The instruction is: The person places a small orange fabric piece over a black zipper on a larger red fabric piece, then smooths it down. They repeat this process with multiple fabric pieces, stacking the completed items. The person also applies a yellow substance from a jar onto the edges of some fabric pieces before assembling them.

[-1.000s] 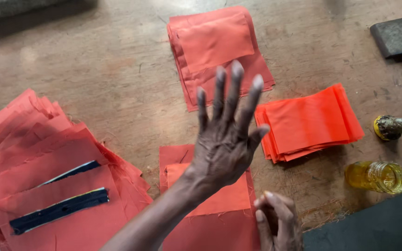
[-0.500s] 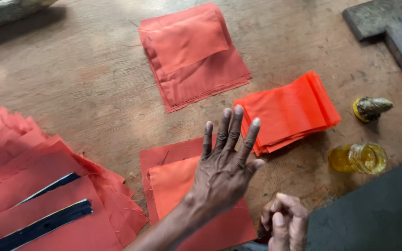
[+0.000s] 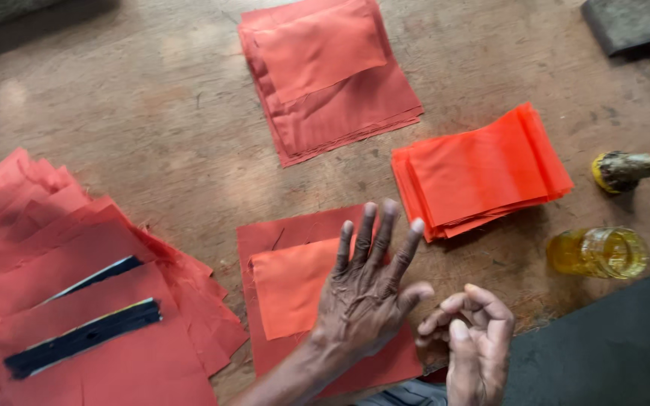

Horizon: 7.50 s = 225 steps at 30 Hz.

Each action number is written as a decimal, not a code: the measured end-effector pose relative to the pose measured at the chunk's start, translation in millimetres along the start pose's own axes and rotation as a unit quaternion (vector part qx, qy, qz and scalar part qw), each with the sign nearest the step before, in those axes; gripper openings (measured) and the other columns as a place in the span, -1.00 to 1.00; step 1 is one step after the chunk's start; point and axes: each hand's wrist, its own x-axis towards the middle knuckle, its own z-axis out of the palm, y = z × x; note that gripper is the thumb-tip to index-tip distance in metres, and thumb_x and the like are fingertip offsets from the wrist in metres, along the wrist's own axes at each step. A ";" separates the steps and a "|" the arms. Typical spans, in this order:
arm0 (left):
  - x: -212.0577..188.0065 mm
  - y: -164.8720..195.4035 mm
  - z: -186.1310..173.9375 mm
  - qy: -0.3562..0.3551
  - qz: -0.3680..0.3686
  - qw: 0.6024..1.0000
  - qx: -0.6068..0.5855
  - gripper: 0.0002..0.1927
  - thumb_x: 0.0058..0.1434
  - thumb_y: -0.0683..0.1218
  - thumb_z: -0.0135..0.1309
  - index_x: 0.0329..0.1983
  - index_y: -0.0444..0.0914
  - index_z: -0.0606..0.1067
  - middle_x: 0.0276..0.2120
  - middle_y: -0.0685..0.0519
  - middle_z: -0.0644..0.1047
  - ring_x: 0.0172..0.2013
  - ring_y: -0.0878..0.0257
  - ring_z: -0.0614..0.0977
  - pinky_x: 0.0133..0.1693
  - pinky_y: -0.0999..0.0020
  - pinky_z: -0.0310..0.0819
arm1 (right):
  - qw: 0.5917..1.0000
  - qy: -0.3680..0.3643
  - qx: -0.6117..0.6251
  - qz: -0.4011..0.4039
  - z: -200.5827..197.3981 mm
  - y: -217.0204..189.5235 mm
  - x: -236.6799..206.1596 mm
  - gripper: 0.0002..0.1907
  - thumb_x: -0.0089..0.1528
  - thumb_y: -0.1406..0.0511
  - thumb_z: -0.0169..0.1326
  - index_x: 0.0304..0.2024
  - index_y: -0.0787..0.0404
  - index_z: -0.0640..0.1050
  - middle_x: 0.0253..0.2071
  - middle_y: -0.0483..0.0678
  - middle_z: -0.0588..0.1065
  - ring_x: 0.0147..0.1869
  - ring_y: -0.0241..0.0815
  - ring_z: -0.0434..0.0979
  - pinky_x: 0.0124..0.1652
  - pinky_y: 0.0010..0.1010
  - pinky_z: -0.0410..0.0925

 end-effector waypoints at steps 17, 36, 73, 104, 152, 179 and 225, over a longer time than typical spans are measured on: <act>-34.7 -40.2 -46.3 0.111 -0.069 0.989 0.068 -0.26 0.54 0.28 -0.30 0.64 -0.10 -0.14 0.60 -0.13 -0.28 0.60 -0.07 -0.33 0.50 -0.24 -0.64 | 0.979 -0.174 -0.106 -0.030 16.6 -1.5 0.7 -0.38 0.24 0.55 -0.09 0.34 0.27 0.10 0.04 0.09 0.37 -0.09 -0.22 0.61 -0.13 -0.38 0.59; -54.5 -76.3 -72.4 0.191 -0.142 0.965 0.107 -0.26 0.57 0.26 -0.27 0.64 -0.10 -0.17 0.61 -0.20 -0.25 0.61 -0.18 -0.28 0.54 -0.28 -0.56 | 0.981 -0.141 -0.118 -0.065 14.0 12.8 -0.4 -0.41 0.26 0.54 -0.09 0.34 0.32 0.15 0.05 0.10 0.35 -0.06 -0.19 0.58 -0.06 -0.32 0.56; 41.7 -115.8 -69.3 0.191 -0.057 0.975 0.093 -0.26 0.62 0.24 -0.30 0.66 -0.12 -0.24 0.62 -0.11 -0.38 0.57 0.00 -0.36 0.51 -0.14 -0.68 | 0.971 -0.120 -0.188 -0.089 1.8 41.1 11.8 -0.51 0.29 0.47 -0.11 0.28 0.34 0.19 -0.06 0.10 0.41 -0.16 -0.21 0.62 -0.19 -0.34 0.60; 77.8 -41.8 14.3 0.111 0.058 0.992 0.020 -0.29 0.50 0.14 -0.08 0.60 -0.15 0.00 0.60 -0.14 -0.15 0.61 -0.10 -0.16 0.56 -0.22 -0.38 | 0.990 -0.046 -0.056 -0.120 17.5 14.1 -2.5 -0.54 0.29 0.56 -0.14 0.25 0.33 0.24 -0.09 0.06 0.40 -0.16 -0.18 0.58 -0.11 -0.27 0.59; -42.0 -65.5 -40.3 -0.055 -0.009 0.997 0.058 -0.18 0.44 0.27 -0.25 0.58 -0.26 -0.08 0.56 -0.21 -0.15 0.54 -0.11 -0.21 0.45 -0.11 -0.46 | 0.991 -0.089 0.018 -0.098 29.5 -11.9 16.6 -0.55 0.35 0.54 -0.09 0.29 0.29 0.26 -0.06 0.05 0.41 -0.12 -0.20 0.51 -0.04 -0.23 0.56; -2.2 -95.9 -94.4 -0.063 -0.187 0.975 -0.101 -0.84 0.10 -0.16 0.27 -0.30 -0.25 0.53 -0.22 -0.03 0.47 -0.10 0.03 0.52 -0.07 0.12 0.43 | 0.934 -0.191 -0.287 -0.091 55.8 -46.3 69.6 -0.15 0.14 0.26 0.22 0.37 0.18 0.08 0.24 0.12 0.42 0.27 -0.10 0.46 0.21 -0.23 0.38; 161.5 -169.0 -61.5 0.370 -0.115 0.922 -0.021 -0.33 0.23 -0.10 0.24 0.34 -0.46 0.30 0.30 -0.32 0.29 0.29 -0.20 0.31 0.29 -0.08 0.11 | 0.896 -0.013 0.064 0.440 -16.7 14.9 182.2 -0.63 0.30 0.25 0.02 0.09 0.35 0.54 -0.03 0.31 0.57 -0.05 0.10 0.64 0.04 0.07 0.50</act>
